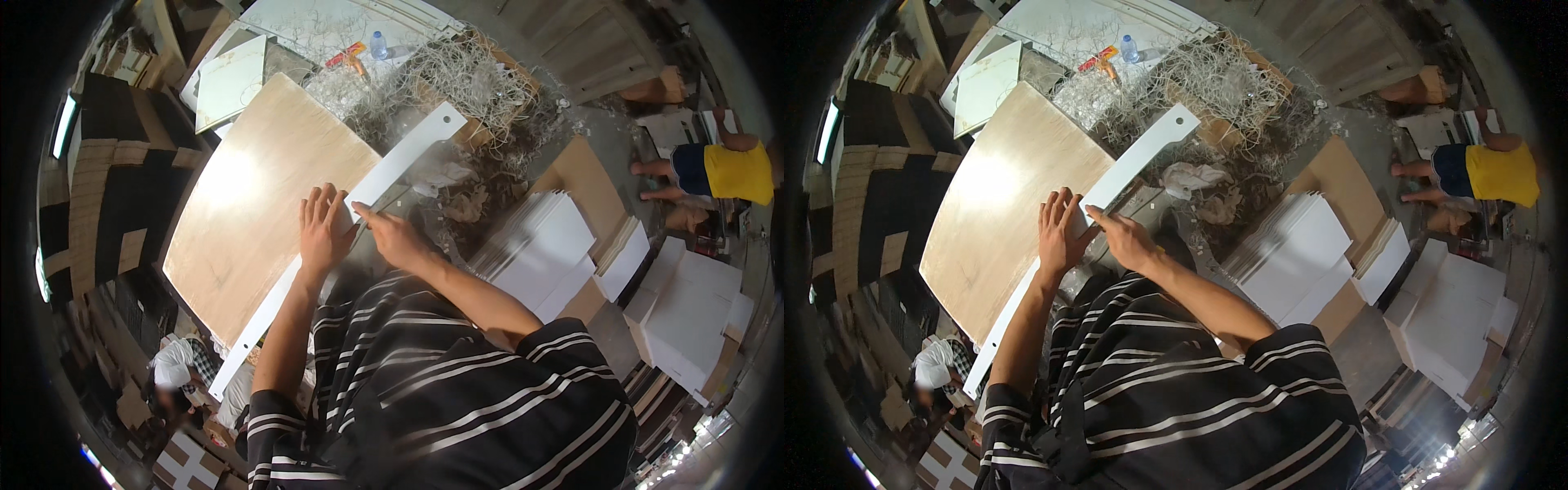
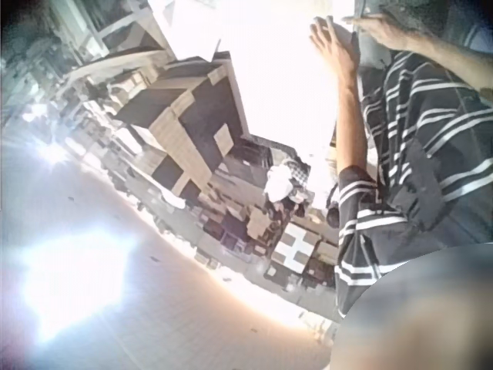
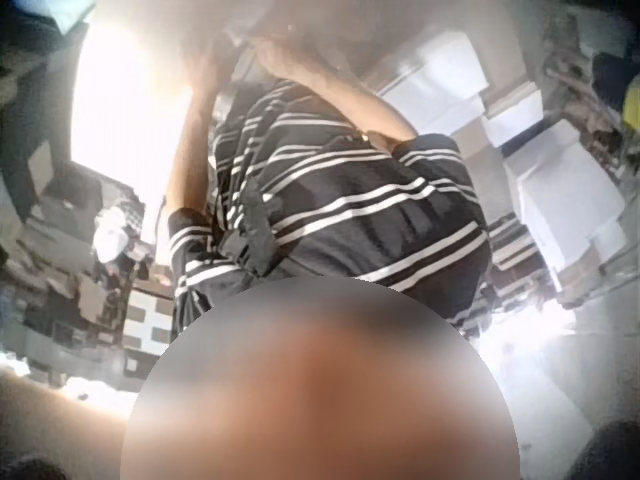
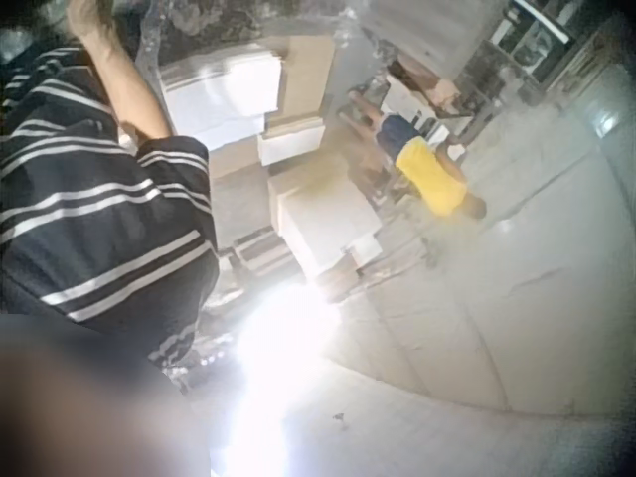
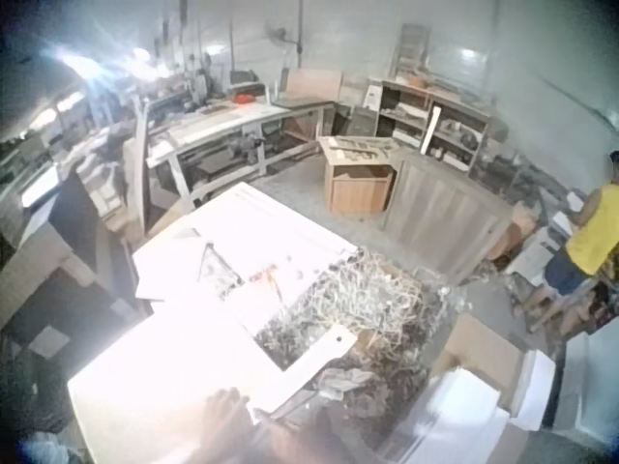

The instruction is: The person uses a utility knife to cut and trim long white wooden strips on a workbench. They repeatedly score the material, snap off sections, and smooth the edges. The person handles the strips one at a time, placing finished pieces aside.

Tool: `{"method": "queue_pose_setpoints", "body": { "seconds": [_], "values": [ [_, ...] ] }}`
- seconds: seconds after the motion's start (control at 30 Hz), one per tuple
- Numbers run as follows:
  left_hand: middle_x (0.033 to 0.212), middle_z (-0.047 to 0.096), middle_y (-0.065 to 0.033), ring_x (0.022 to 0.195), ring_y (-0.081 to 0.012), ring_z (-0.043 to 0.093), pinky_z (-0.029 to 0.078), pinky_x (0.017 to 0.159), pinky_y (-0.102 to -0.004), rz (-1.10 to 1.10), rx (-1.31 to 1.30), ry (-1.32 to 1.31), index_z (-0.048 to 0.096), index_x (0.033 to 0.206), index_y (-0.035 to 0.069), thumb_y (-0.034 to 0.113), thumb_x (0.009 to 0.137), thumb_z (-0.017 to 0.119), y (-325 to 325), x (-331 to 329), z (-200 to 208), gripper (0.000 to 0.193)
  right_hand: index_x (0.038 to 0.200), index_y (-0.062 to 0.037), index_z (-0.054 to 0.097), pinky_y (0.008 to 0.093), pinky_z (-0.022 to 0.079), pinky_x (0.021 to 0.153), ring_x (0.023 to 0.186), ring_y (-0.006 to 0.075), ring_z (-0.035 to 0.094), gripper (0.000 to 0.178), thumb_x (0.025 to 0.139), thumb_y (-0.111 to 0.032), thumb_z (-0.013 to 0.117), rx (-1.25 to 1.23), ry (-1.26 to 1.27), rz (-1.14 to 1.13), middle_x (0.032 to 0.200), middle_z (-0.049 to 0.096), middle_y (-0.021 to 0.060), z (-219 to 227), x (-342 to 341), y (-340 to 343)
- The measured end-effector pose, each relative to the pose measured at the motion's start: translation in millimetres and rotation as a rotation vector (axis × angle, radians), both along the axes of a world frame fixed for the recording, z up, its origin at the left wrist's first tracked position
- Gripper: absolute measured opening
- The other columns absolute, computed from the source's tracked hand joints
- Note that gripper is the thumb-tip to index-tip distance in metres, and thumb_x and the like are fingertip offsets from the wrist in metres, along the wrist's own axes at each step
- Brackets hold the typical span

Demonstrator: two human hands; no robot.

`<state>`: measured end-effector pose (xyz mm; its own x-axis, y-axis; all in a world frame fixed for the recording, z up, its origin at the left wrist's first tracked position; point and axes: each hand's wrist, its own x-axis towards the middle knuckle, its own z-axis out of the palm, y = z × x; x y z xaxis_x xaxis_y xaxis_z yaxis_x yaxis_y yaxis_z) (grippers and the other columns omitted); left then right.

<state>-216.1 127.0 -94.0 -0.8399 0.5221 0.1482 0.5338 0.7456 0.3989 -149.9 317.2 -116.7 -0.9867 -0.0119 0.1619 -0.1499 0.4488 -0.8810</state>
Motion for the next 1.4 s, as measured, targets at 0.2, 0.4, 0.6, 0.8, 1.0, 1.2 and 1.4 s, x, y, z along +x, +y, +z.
{"method": "queue_pose_setpoints", "body": {
  "seconds": [0.2, 0.4, 0.6, 0.8, 1.0, 1.2, 1.4],
  "values": [
    [0.156, 0.045, -0.0157, 0.147, -0.0378, 0.039, 0.029, 0.121, -0.0563, -0.003, -0.071, -0.054, 0.051, 0.147, 0.013, 0.018, 0.072, 0.087, -92.2, 35.9, 5.6, 0.083, 0.149, 0.0023, 0.049, 0.0394, 0.05, 0.105, 0.124, 0.0352, 0.064, 0.046, 0.103, -0.002, 0.043, 0.144, 0.153, -0.393, 0.14, 0.061, 0.0257, 2.8, -46.6, 53.1],
    [0.158, 0.045, -0.017, 0.149, -0.04, 0.036, 0.028, 0.121, -0.0591, -0.058, -0.018, -0.068, 0.051, 0.147, 0.009, 0.02, 0.074, 0.087, -181.9, 66.1, -1.4, 0.082, 0.147, -0.002, 0.054, 0.0412, 0.058, 0.085, 0.095, 0.0371, 0.071, 0.05, 0.098, 0.002, 0.046, 0.226, 0.23, -0.253, 0.126, 0.068, 0.0259, -3.0, 20.5, -94.5],
    [0.161, 0.04, -0.0168, 0.151, -0.0397, 0.033, 0.027, 0.123, -0.0572, -0.055, -0.023, -0.113, 0.046, 0.151, 0.011, 0.02, 0.075, 0.086, -197.1, 74.5, -4.0, 0.087, 0.148, -0.0023, 0.051, 0.0411, 0.054, 0.103, 0.125, 0.0377, 0.063, 0.05, 0.099, 0.002, 0.044, 0.164, -0.076, -0.15, 0.143, 0.058, 0.0233, -13.8, 44.1, -135.2],
    [0.161, 0.039, -0.0189, 0.151, -0.0396, 0.032, 0.025, 0.123, -0.0575, 0.055, -0.149, -0.193, 0.047, 0.151, 0.013, 0.018, 0.073, 0.087, -272.5, 105.2, 10.9, 0.088, 0.151, -0.0023, 0.048, 0.0391, 0.056, 0.101, 0.12, 0.0352, 0.067, 0.049, 0.102, -0.001, 0.046, 0.279, 0.05, -0.57, 0.143, 0.058, 0.0249, -6.7, 0.2, -95.0],
    [0.161, 0.04, -0.016, 0.151, -0.0397, 0.033, 0.024, 0.123, -0.0594, 0.017, -0.031, -0.113, 0.054, 0.149, 0.018, 0.016, 0.072, 0.086, -283.6, 106.8, -0.9, 0.083, 0.146, -0.0159, 0.058, 0.0495, 0.056, 0.077, 0.087, 0.043, 0.068, 0.055, 0.095, 0.002, 0.05, 0.106, -0.041, -0.051, 0.091, 0.065, 0.0212, -3.9, 106.1, -272.1],
    [0.161, 0.041, -0.0163, 0.15, -0.0399, 0.034, 0.025, 0.122, -0.0596, 0.014, -0.037, -0.097, 0.054, 0.148, 0.016, 0.016, 0.072, 0.086, -283.9, 108.7, -3.2, 0.083, 0.145, 0.0021, 0.052, 0.04, 0.057, 0.097, 0.12, 0.0398, 0.066, 0.045, 0.102, 0.003, 0.038, 0.249, 0.22, -0.587, 0.14, 0.059, 0.0267, 5.0, 27.9, -168.6],
    [0.161, 0.04, -0.0175, 0.151, -0.0396, 0.033, 0.024, 0.123, -0.0593, -0.003, -0.032, -0.077, 0.053, 0.149, 0.016, 0.016, 0.071, 0.086, -287.9, 102.6, -7.7, 0.085, 0.153, -0.0078, 0.047, 0.0414, 0.058, 0.09, 0.103, 0.0307, 0.073, 0.058, 0.097, 0.005, 0.045, 0.113, 0.069, -0.032, 0.135, 0.065, 0.0204, -0.8, 111.4, -279.9]
  ]
}}
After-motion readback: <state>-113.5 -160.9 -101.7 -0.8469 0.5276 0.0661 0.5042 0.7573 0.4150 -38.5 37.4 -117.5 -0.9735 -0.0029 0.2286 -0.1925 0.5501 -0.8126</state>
